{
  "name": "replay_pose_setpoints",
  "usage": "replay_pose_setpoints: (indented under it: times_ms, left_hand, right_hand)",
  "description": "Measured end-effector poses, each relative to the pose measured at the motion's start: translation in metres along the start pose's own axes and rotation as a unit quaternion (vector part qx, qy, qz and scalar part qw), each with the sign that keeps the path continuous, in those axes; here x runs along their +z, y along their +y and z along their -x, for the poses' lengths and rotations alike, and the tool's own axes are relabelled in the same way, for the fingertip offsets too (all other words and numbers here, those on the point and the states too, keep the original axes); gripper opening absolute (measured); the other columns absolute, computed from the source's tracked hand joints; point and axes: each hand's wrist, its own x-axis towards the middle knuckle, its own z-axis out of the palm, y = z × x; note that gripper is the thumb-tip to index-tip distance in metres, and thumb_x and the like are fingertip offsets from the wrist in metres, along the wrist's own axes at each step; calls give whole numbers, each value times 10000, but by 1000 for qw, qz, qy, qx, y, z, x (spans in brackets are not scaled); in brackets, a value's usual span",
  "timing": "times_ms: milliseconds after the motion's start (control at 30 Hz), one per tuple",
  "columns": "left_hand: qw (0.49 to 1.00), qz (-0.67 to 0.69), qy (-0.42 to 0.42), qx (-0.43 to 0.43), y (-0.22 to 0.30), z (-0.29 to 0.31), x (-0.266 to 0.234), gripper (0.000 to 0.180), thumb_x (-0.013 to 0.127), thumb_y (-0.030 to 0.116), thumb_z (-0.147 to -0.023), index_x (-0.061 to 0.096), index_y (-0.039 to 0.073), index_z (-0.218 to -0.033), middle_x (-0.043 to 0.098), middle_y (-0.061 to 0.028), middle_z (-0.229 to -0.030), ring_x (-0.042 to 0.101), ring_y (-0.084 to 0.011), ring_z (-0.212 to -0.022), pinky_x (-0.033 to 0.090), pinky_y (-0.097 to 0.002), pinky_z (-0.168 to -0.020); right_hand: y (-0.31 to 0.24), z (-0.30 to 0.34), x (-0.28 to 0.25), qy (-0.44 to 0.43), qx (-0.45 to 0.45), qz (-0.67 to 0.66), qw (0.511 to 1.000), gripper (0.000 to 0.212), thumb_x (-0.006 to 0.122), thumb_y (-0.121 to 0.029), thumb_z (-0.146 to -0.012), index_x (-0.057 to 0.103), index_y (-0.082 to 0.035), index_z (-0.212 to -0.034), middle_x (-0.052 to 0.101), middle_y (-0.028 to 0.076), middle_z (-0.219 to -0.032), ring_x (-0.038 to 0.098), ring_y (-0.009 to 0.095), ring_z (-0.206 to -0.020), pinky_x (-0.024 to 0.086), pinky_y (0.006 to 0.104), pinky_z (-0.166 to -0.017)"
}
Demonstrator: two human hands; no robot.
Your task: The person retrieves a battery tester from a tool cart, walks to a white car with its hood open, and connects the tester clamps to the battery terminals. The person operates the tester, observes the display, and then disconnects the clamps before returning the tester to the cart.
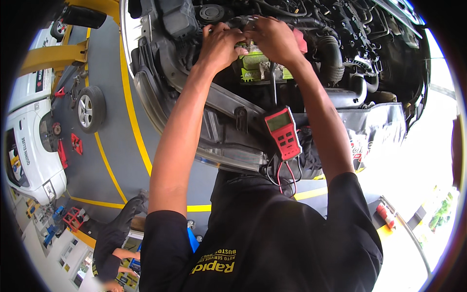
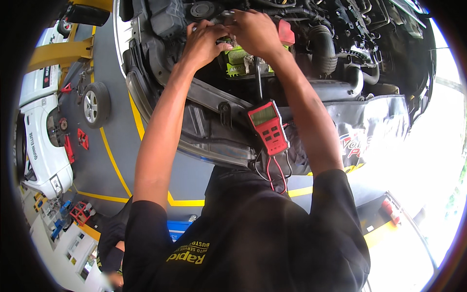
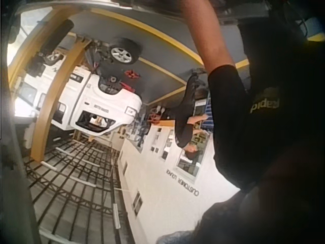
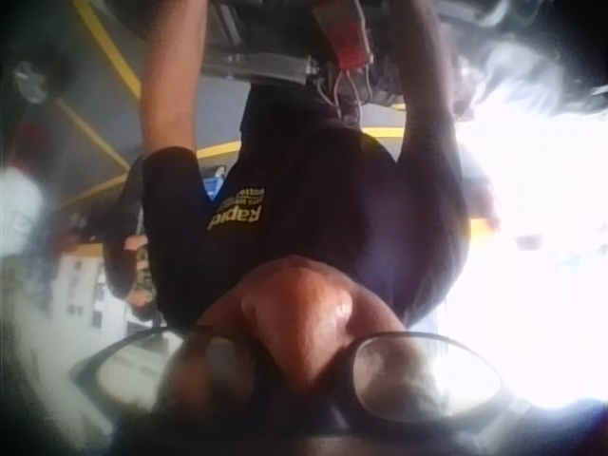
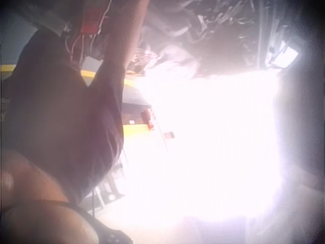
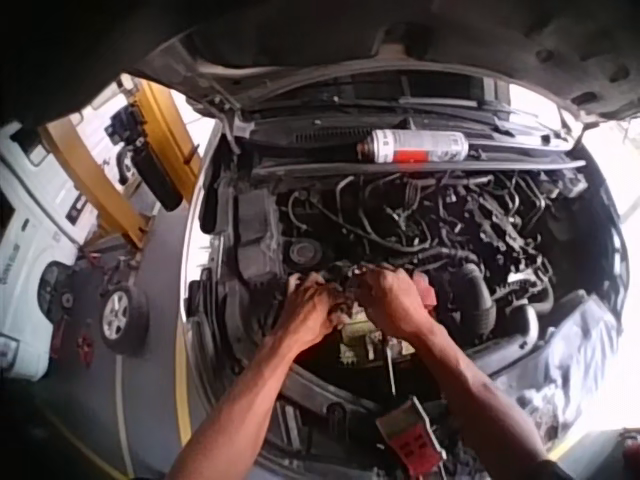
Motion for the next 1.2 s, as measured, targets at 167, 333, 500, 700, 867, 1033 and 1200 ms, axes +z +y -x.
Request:
replay_pose_setpoints:
  times_ms: [167,333,500,700,867,1033,1200]
  left_hand:
    - [999,-9,-25,-48,6,0,5,404,853,434,-894,799,278,-1262,752,104,-1309,585,-218,-1290,321,-537,-1149]
    - [1000,17,21,-5,11,3,2,330,813,370,-942,775,308,-1265,728,136,-1277,580,-224,-1282,318,-566,-1138]
    - [1000,20,20,5,7,6,4,319,795,377,-957,771,278,-1259,732,117,-1279,578,-233,-1287,317,-573,-1132]
    - [997,-7,2,-83,10,6,7,401,864,390,-893,764,195,-1229,753,10,-1302,612,-266,-1239,371,-561,-1071]
    - [993,75,57,-68,12,8,3,518,860,443,-878,713,240,-1331,732,72,-1296,614,-257,-1233,375,-525,-1057]
    - [996,58,52,-31,9,9,5,321,856,370,-890,776,320,-1197,733,124,-1190,614,-233,-1191,372,-523,-1056]
    - [999,28,34,-12,11,8,1,306,790,422,-939,784,316,-1226,726,131,-1227,610,-224,-1197,382,-499,-1046]
  right_hand:
    - [-10,-16,-1,-41,48,11,998,312,773,-356,-934,796,-67,-1049,809,176,-990,754,441,-948,562,531,-895]
    - [9,32,-13,60,80,-167,981,195,778,-210,-995,818,-29,-1056,802,120,-958,769,264,-919,564,372,-870]
    - [6,30,-8,34,74,-140,987,245,768,-259,-990,781,-73,-1149,782,112,-934,755,313,-970,577,427,-882]
    - [-27,-24,19,29,-45,124,991,258,753,-348,-981,767,-124,-1109,770,162,-919,740,395,-1000,584,518,-859]
    - [-14,-18,-5,44,61,-32,997,231,777,-324,-986,806,-122,-1094,805,146,-972,778,351,-916,585,455,-803]
    - [3,26,-14,37,116,-146,982,235,806,-244,-988,794,-14,-1038,818,150,-986,778,270,-921,568,384,-852]
    - [30,41,-1,38,107,-310,944,225,767,-215,-1030,796,-5,-1103,815,110,-994,754,191,-933,564,353,-879]
